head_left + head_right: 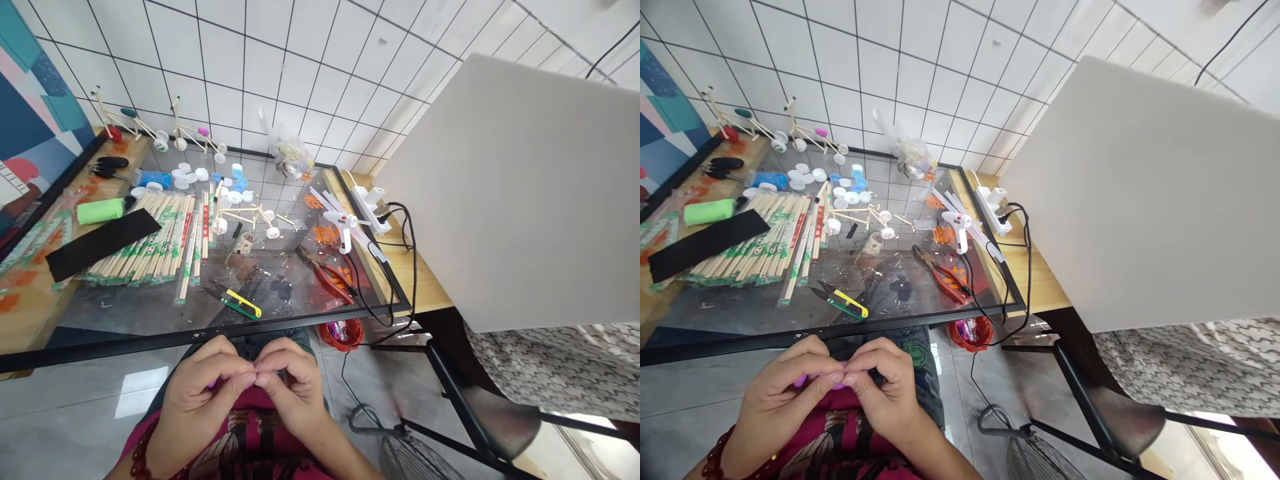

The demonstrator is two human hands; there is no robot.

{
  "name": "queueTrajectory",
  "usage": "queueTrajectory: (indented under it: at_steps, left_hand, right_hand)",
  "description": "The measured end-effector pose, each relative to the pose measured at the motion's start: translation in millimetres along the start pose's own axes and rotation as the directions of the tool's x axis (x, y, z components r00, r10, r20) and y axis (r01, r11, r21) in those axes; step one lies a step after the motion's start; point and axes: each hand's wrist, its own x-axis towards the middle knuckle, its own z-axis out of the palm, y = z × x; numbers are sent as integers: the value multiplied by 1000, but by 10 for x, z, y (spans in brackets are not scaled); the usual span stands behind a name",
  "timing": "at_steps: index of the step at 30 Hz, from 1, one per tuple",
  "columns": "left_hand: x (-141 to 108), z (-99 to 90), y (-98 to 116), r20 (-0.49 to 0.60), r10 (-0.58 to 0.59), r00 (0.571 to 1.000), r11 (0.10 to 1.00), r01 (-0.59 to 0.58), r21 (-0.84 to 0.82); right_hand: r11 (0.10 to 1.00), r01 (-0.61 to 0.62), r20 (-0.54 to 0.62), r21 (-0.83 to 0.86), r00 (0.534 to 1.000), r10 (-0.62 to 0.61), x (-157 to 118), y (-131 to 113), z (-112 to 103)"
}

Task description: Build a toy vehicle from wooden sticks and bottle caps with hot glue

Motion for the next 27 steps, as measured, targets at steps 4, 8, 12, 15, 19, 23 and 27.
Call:
queueTrajectory:
  at_steps: [4,8,12,15,19,23,27]
  left_hand:
    - [32,-32,6,-19,6,1000,999,-7,-32]
    - [33,-29,-42,12,-88,996,996,88,-22]
    - [0,-45,-74,33,-50,998,997,51,-56]
    - [-16,-77,-90,5,-19,1000,998,19,-59]
    - [-56,-102,-135,-14,-94,996,995,93,-23]
    - [-122,-113,-175,-70,-179,981,983,176,-46]
    - [-120,-123,-213,-38,-163,986,986,161,-44]
  right_hand:
    - [1000,-15,-1,-10,1000,15,5,-3,-30]
    - [998,-53,-11,-18,999,53,0,15,-71]
    - [999,-47,4,4,999,47,3,28,-77]
    - [999,-36,13,-9,999,36,31,34,-45]
    - [998,-37,16,-46,999,38,99,37,18]
    - [999,-18,8,-32,1000,18,129,39,72]
    - [999,12,-20,-45,1000,-13,129,41,60]
